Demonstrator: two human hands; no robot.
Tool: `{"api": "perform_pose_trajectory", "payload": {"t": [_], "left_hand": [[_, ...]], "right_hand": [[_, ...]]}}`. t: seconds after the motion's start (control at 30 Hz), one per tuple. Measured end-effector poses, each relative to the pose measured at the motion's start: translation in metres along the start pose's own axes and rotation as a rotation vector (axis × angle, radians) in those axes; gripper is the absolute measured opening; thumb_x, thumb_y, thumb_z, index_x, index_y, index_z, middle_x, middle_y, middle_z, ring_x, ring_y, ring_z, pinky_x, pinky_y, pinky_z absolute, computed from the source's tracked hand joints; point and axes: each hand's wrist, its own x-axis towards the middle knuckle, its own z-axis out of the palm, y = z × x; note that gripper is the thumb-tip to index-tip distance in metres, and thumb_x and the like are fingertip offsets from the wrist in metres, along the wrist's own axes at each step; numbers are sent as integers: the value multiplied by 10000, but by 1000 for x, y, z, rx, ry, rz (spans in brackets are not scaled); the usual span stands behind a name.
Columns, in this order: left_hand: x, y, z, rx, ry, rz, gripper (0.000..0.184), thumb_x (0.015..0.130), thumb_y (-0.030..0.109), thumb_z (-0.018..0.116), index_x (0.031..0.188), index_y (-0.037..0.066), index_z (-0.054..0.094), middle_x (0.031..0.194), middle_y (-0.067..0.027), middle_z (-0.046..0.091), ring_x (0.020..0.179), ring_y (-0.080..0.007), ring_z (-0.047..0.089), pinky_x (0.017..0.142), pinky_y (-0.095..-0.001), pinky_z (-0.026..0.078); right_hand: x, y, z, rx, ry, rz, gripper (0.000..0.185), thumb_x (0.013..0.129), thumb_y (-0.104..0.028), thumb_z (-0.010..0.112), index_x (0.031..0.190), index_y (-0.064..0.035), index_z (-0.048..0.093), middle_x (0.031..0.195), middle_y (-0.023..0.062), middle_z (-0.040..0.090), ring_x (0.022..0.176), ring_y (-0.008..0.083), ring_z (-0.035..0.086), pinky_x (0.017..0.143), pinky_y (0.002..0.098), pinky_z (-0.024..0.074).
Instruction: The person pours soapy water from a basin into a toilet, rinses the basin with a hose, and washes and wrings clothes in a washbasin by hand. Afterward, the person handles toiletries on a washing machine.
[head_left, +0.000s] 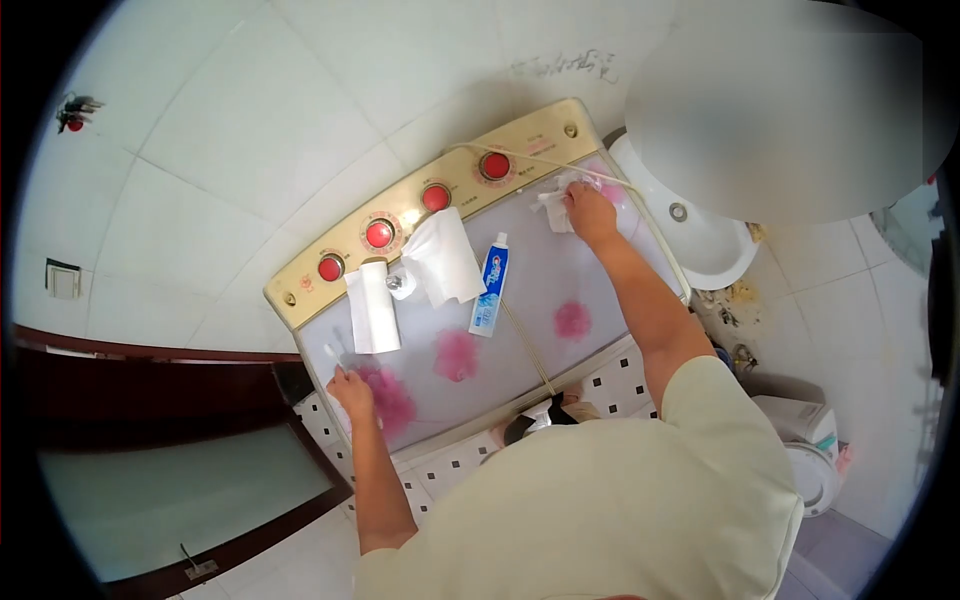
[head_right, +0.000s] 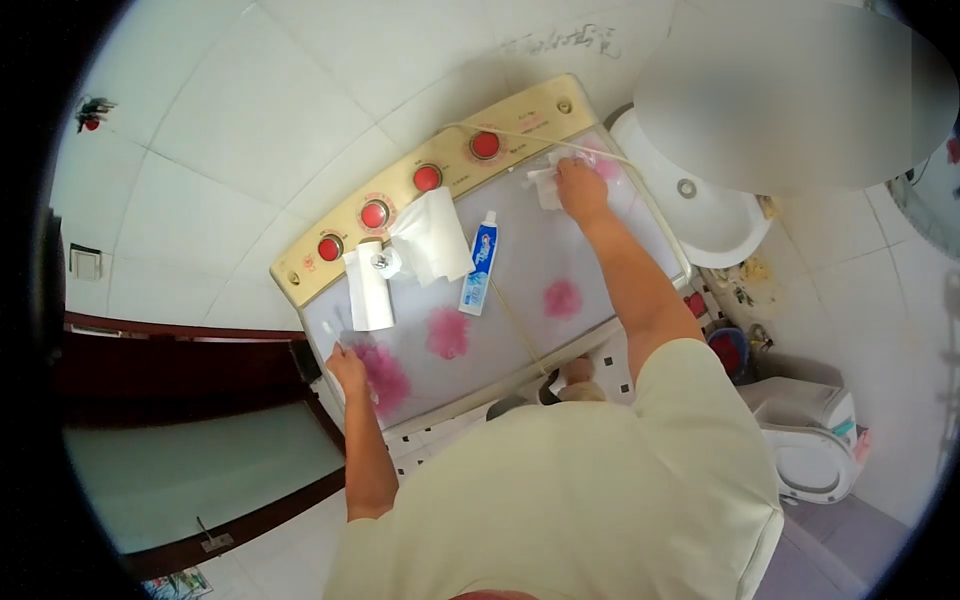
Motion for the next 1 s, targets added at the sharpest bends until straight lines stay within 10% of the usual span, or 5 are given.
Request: {"api": "perform_pose_trajectory", "payload": {"t": [0.37,0.67,0.73,0.83,1.0], "left_hand": [[25,-11,29,201,174,236,419,654,35,489,1053,-95,478,1075,-313,411,948,-419,441,869,-455,362],[12,5,20,110,157,194,468,666,72,537,1108,-76,497,1112,-282,468,1047,-403,415,962,-446,292],[17,-8,22,156,128,291,468,658,123,591,1076,-76,518,1066,-266,509,1016,-394,448,925,-446,322],[33,-25,24,137,138,304,520,688,222,625,1109,-56,500,1059,-259,514,1005,-397,458,888,-461,366],[-22,61,-9,81,232,421,399,750,200,595,1077,-19,526,967,-195,564,912,-345,509,835,-423,400]], "right_hand": [[7,-12,47,-88,70,-369,232,799,-182,524,983,-45,488,933,167,554,836,320,557,700,435,453],[-74,30,3,1067,-354,192,303,823,-99,516,1113,-28,460,1102,77,527,1034,164,497,891,307,395],[-105,59,21,499,-45,8,339,866,-182,492,1176,-58,437,1016,63,555,929,145,538,813,302,441],[-124,54,-23,704,-117,217,215,849,-240,535,986,-74,518,727,23,525,635,105,492,567,283,432],[-149,48,-95,951,-54,149,238,818,-126,486,1050,-85,525,874,77,584,782,161,555,695,315,453]]}}
